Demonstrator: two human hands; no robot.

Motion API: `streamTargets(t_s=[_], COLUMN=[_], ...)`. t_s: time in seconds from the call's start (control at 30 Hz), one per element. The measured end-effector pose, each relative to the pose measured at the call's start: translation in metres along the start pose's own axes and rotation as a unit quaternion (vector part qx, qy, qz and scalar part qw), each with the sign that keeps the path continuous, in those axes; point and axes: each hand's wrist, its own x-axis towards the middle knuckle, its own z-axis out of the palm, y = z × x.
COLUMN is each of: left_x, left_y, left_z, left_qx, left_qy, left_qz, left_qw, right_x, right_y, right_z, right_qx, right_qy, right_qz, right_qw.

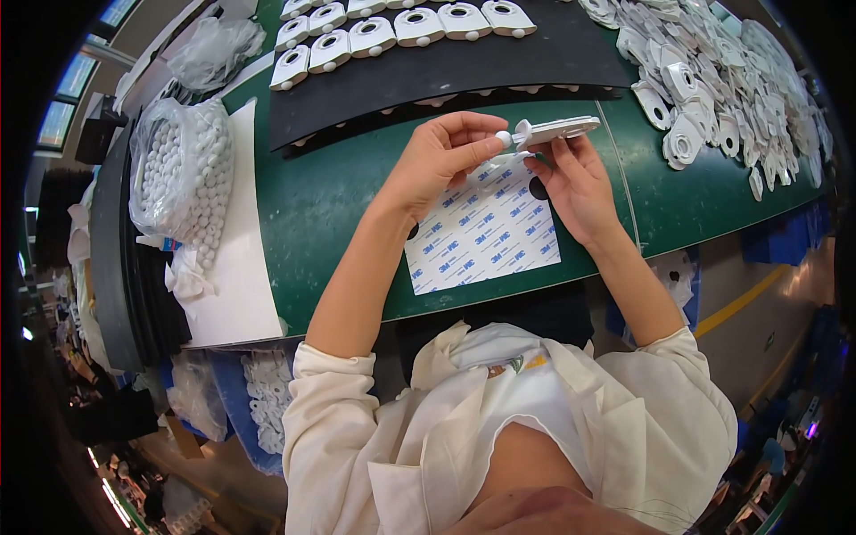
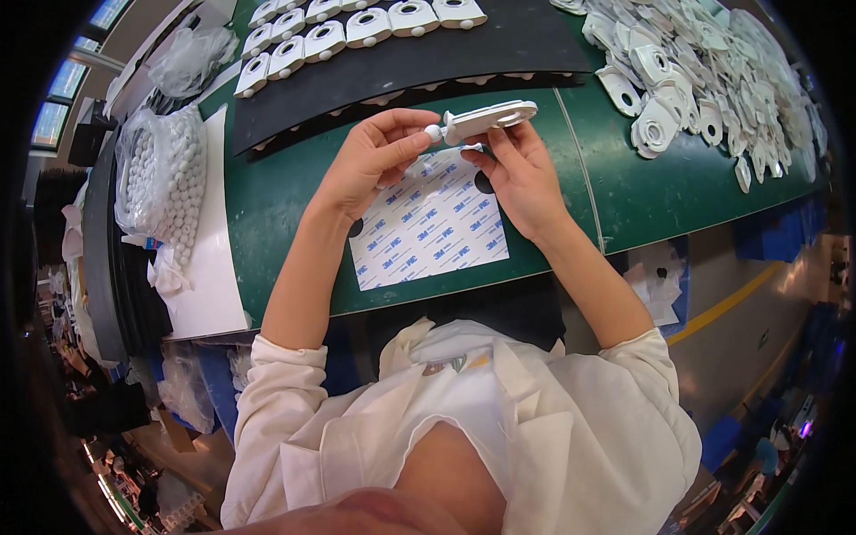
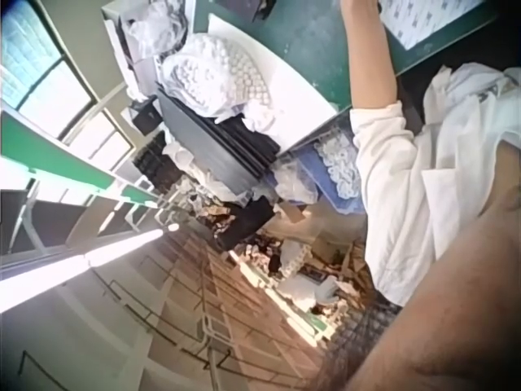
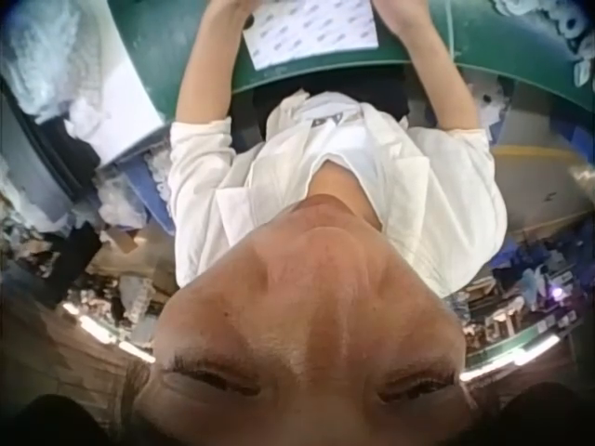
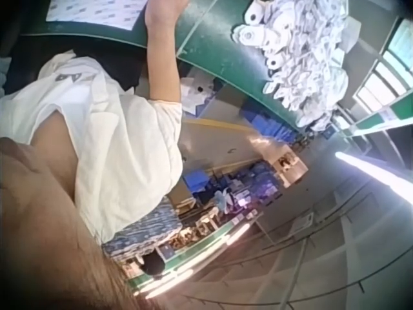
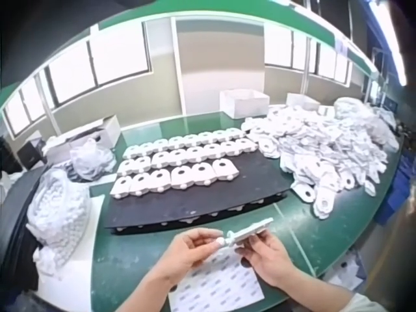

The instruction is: Assembling small plastic and metal components into finished units on a manufacturing assembly line.

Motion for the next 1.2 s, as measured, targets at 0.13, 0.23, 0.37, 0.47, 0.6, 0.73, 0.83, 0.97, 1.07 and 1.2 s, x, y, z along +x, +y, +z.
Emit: streamTargets(t_s=[0.13, 0.23, 0.37, 0.47, 0.6, 0.73, 0.83, 0.97, 1.07, 1.2], left_x=[0.001, 0.001, 0.001, 0.001, -0.001, 0.0, 0.002, 0.005, 0.012, 0.012], left_y=[-0.003, -0.003, -0.002, -0.003, -0.002, 0.0, -0.002, -0.001, -0.009, -0.006], left_z=[-0.003, -0.005, -0.003, -0.006, -0.006, -0.008, -0.008, -0.017, -0.026, -0.027], left_qx=[-0.005, -0.01, -0.003, -0.005, 0.035, 0.049, 0.013, -0.22, -0.308, -0.451], left_qy=[-0.003, -0.007, -0.018, -0.034, -0.071, -0.055, -0.028, -0.006, 0.031, 0.027], left_qz=[-0.006, -0.016, -0.025, -0.038, -0.034, -0.008, -0.018, -0.078, -0.062, -0.094], left_qw=[1.0, 1.0, 1.0, 0.999, 0.996, 0.997, 0.999, 0.972, 0.949, 0.887], right_x=[-0.001, -0.001, -0.002, -0.003, -0.005, 0.007, 0.036, 0.102, 0.156, 0.196], right_y=[-0.001, -0.001, 0.0, -0.003, -0.007, -0.016, -0.041, -0.069, -0.078, -0.077], right_z=[0.002, 0.003, 0.003, 0.009, 0.014, 0.007, 0.01, -0.006, -0.052, -0.084], right_qx=[0.0, -0.008, -0.006, -0.02, -0.028, -0.113, -0.254, -0.303, -0.431, -0.544], right_qy=[-0.008, -0.016, -0.026, -0.033, -0.066, -0.084, -0.167, -0.021, 0.124, 0.132], right_qz=[0.0, -0.007, -0.002, 0.019, 0.014, -0.031, -0.113, -0.185, -0.179, -0.174], right_qw=[1.0, 1.0, 1.0, 0.999, 0.997, 0.99, 0.946, 0.935, 0.876, 0.81])
